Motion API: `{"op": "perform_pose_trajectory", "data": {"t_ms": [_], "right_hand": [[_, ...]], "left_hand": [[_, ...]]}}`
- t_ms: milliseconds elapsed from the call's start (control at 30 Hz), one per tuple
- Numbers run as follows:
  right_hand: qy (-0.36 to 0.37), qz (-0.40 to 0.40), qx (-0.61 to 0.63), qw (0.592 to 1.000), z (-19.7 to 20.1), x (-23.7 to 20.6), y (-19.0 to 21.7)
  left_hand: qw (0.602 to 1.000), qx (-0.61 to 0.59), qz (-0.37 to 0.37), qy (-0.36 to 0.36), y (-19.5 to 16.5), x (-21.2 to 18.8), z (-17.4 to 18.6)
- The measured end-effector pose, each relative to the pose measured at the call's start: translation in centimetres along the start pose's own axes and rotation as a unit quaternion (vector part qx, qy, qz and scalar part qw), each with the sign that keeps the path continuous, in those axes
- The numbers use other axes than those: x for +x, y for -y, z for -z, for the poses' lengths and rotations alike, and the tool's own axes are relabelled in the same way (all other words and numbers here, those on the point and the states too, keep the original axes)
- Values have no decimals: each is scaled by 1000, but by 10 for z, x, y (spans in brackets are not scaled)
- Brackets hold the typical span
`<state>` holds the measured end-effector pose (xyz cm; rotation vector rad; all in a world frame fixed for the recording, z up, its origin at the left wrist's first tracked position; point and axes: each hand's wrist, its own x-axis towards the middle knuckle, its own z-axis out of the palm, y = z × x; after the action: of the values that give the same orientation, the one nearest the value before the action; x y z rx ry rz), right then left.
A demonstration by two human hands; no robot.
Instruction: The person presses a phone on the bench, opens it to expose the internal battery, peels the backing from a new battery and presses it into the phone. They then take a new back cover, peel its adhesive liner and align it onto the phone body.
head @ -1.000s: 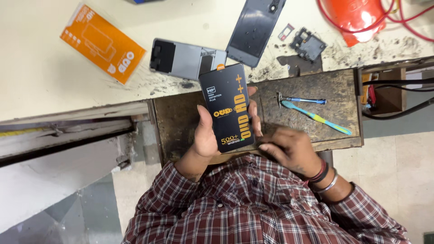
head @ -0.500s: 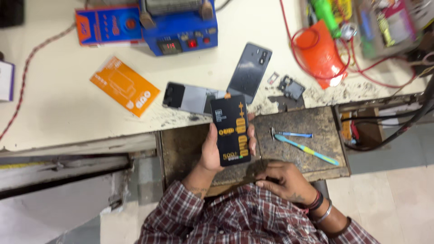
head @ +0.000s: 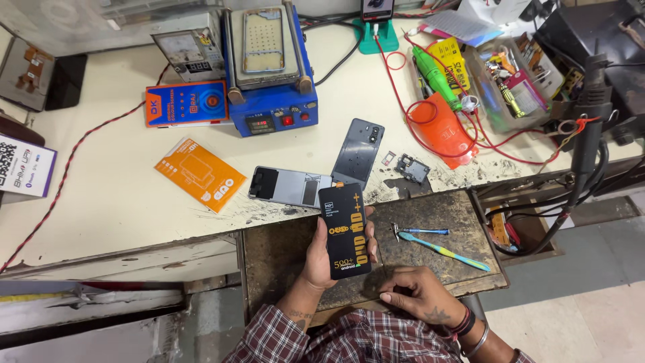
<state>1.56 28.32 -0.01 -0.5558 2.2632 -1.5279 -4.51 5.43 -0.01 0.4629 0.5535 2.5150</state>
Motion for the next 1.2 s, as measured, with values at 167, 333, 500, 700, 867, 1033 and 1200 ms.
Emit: {"op": "perform_pose_trajectory", "data": {"t_ms": [167, 333, 500, 700, 867, 1033, 1200], "right_hand": [[-3, -26, 25, 999, -1, 0, -6], [-10, -17, 40, 999, -1, 0, -14], [-24, -24, 21, 999, 1, -1, -21], [-21, -24, 29, 999, 1, -1, -25], [-16, -35, 42, 998, 2, -1, -25], [-7, -47, 45, 998, 3, 1, -26], [-3, -49, 66, 997, 4, 1, -26]], "left_hand": [[1000, -3, 2, 6, 2, 0, 1], [1000, -12, -2, 9, 8, 1, 3], [1000, -24, -3, 11, 12, 2, 6], [999, -40, -7, 3, 13, 1, 8], [999, -38, -8, -3, 14, 1, 9], [999, -41, -6, -4, 12, 0, 7], [999, -47, -3, 2, 12, -1, 6]]}}
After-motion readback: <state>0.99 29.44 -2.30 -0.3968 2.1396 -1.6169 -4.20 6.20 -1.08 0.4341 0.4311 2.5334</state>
